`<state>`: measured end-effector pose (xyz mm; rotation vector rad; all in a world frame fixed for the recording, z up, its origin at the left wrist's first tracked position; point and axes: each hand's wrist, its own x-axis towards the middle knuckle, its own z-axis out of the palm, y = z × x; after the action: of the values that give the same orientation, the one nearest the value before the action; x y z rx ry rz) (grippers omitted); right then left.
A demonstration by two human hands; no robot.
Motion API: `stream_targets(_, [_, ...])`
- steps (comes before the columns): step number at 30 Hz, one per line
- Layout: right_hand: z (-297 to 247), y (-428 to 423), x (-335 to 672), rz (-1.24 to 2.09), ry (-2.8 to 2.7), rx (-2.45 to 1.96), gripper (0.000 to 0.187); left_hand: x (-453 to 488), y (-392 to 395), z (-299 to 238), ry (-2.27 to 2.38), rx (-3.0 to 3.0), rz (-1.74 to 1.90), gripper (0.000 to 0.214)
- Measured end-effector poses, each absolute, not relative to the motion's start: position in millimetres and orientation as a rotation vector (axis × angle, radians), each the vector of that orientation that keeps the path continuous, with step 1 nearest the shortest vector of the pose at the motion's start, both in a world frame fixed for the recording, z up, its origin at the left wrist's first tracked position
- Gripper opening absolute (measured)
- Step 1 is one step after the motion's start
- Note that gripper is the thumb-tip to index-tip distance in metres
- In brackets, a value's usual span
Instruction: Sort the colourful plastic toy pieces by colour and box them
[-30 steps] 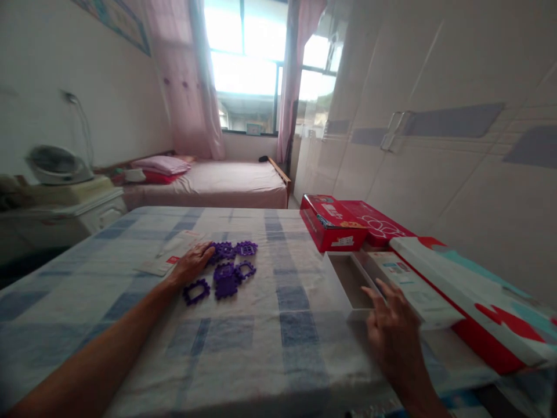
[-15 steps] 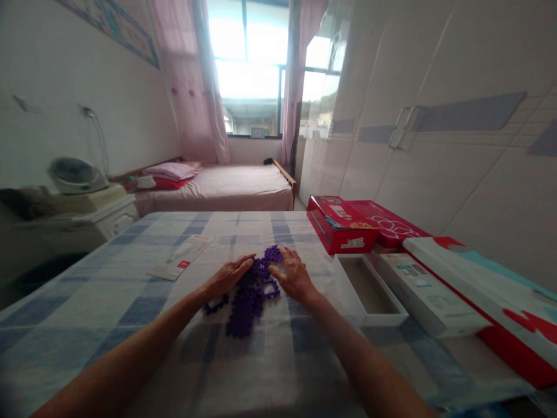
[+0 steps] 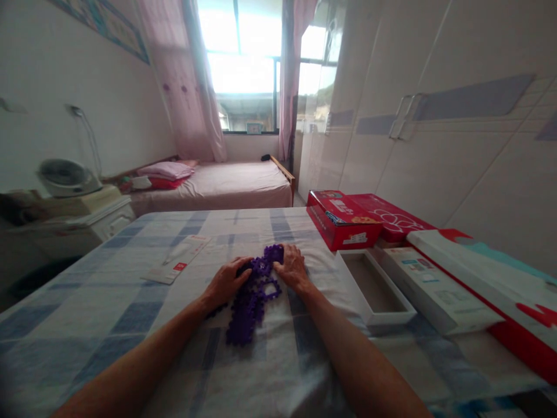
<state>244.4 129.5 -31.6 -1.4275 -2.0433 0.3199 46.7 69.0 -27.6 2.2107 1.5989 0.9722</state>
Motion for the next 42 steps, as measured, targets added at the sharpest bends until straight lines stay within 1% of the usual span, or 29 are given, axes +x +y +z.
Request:
stream_targets(6, [-31.9,122.5,249.1,0.370,-2.013,-1.354,0.048,45.9,65.9,-26.6,1.783,2.197,1.056,0.032])
stream_targets(11, [-30.4,120.5,246.7,0.440,-1.965,-1.419,0.042,49.8,60.7,-23.1,1.956,2.287,0.887,0.045])
stream_targets(15, [-26.9,122.6,246.1,0.407,-1.992,-1.518,0.045,50.4,62.0,-24.7,1.903,2.323,0.880,0.045])
stream_targets(20, [-23.9,122.8,246.3,0.343,-2.014,-1.601,0.039,46.5,65.6,-29.6,1.822,2.317,0.935,0.043])
stream_targets(23, [-24.3,123.9,247.0,0.389,-1.968,-1.565,0.035,45.3,65.9,-30.4,1.788,2.313,0.944,0.043])
stream_targets(27, [-22.5,125.4,251.8,0.462,-1.898,-1.497,0.038,45.4,65.5,-30.2,1.741,2.303,0.972,0.040])
stream_targets(29, [-18.6,125.2,255.9,0.491,-1.894,-1.459,0.031,45.8,65.0,-29.3,1.725,2.294,1.001,0.037])
stream_targets(31, [-13.0,124.0,259.8,0.579,-1.895,-1.393,0.021,46.1,64.4,-27.6,1.713,2.267,1.030,0.034])
stream_targets(32, [-10.0,123.0,260.8,0.659,-1.869,-1.350,0.018,46.1,64.2,-26.6,1.706,2.244,1.044,0.033])
stream_targets(35, [-3.4,117.9,257.3,0.938,-1.726,-1.182,0.023,45.2,65.0,-24.6,1.680,2.127,1.088,0.035])
stream_targets(37, [-2.7,112.6,248.5,1.041,-1.733,-1.062,0.026,43.7,66.8,-24.9,1.657,2.034,1.124,0.037])
stream_targets(39, [-5.3,107.0,236.8,0.955,-1.844,-1.023,0.022,42.3,68.9,-26.1,1.619,1.952,1.162,0.039])
stream_targets(41, [-9.9,102.9,226.2,0.718,-1.976,-1.059,0.020,41.7,69.7,-26.7,1.581,1.901,1.193,0.037])
stream_targets(42, [-12.5,101.8,222.5,0.596,-2.030,-1.084,0.023,42.1,69.5,-26.6,1.565,1.885,1.201,0.036])
